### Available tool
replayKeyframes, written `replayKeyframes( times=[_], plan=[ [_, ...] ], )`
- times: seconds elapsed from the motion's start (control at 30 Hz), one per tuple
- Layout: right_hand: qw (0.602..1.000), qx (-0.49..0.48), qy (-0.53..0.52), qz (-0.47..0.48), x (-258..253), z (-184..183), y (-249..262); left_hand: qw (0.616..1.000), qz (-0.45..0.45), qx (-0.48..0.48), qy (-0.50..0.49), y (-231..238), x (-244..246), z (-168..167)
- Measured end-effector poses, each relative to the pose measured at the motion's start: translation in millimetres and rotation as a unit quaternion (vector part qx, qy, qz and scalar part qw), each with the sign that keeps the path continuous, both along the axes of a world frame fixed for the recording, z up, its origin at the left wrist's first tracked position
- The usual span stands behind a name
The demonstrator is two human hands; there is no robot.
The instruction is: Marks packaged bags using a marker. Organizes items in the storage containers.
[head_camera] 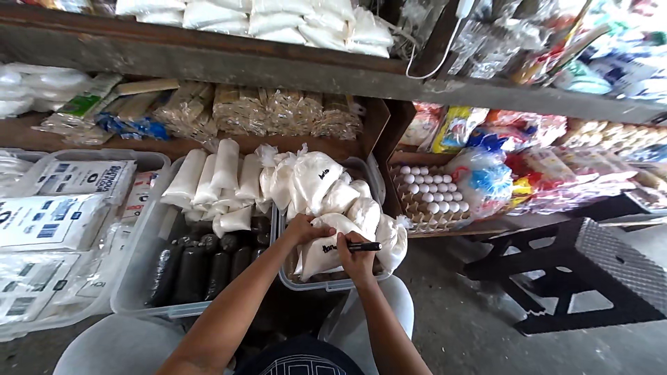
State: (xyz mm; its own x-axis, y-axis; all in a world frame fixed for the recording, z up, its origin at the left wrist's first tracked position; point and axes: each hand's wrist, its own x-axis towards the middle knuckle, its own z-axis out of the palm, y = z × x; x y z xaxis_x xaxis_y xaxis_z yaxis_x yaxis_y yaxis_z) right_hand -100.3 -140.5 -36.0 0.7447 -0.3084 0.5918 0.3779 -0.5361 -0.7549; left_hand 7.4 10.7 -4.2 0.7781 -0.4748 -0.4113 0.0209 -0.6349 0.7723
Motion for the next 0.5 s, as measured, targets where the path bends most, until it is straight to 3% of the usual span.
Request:
replayKeyframes(
  times=[0.3,0.5],
  plan=[
    [0.997,0.07,0.015,0.017,-1.4,5.2,-5.1,1.0,0.014,-0.009,0.012,-0.4,0.1,-1.8],
    [1.0,0.007,0.017,0.006,-2.0,-1.8,-7.2,1.0,0.011,-0.023,0.007,0.0,-1.0,-3.3]
  ],
)
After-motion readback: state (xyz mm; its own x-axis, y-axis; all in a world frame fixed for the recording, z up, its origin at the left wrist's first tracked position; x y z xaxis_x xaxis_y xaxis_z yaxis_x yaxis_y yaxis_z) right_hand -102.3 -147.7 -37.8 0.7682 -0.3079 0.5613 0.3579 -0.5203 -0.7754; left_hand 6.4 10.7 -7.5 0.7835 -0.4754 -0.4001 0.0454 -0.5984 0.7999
